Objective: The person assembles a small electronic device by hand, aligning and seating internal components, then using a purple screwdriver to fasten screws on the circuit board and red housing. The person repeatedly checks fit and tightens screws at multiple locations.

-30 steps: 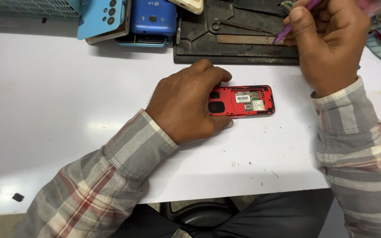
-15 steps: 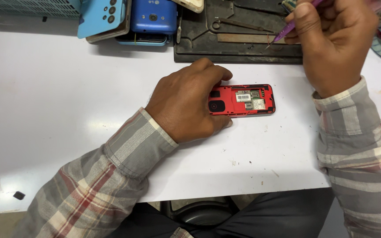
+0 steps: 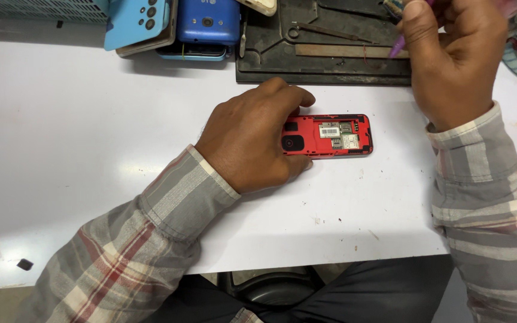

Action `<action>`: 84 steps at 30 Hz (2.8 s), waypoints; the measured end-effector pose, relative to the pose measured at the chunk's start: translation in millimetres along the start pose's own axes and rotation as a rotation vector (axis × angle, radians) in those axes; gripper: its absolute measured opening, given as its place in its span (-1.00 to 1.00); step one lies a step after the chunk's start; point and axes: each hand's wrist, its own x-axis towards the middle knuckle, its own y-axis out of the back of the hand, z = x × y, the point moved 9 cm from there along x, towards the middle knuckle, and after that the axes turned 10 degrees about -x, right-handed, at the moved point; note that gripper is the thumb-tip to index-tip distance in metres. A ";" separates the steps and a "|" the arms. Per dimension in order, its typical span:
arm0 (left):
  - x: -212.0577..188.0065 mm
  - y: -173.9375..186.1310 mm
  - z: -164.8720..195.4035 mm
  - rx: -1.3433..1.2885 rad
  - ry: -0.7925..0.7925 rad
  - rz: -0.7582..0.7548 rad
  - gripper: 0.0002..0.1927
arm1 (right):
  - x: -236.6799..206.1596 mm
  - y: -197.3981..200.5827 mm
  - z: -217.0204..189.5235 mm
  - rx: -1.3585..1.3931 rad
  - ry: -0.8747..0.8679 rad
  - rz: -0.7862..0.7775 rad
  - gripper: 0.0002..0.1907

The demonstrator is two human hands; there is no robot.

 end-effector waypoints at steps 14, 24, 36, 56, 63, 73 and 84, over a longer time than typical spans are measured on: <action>-1.9 1.8 0.2 0.006 -0.010 0.024 -0.37 | 10.7 -35.4 -25.4 -0.273 0.066 -0.192 -0.89; -2.7 0.7 -0.6 0.030 -0.039 0.035 -0.34 | 15.6 -49.3 -23.4 -0.359 0.135 -0.259 -0.84; -5.3 2.3 1.5 -0.037 -0.090 0.019 -0.32 | 5.4 -55.2 -8.3 -0.508 0.137 -0.275 -0.91; -2.5 7.7 -12.6 -0.110 -0.088 0.122 -0.29 | -16.3 -48.7 -16.5 0.556 -0.391 -0.531 -0.61; -3.0 9.8 -14.0 -0.151 -0.119 0.166 -0.34 | -17.8 -53.4 -30.6 0.671 -0.399 -0.615 -0.67; -1.0 13.4 -22.4 -0.207 -0.036 0.180 -0.21 | -22.5 -49.2 -50.0 0.091 -0.210 -0.491 -0.83; 0.0 15.8 -28.1 -0.374 0.057 0.199 -0.23 | -25.1 -56.1 -97.5 -0.163 0.242 -0.416 -0.91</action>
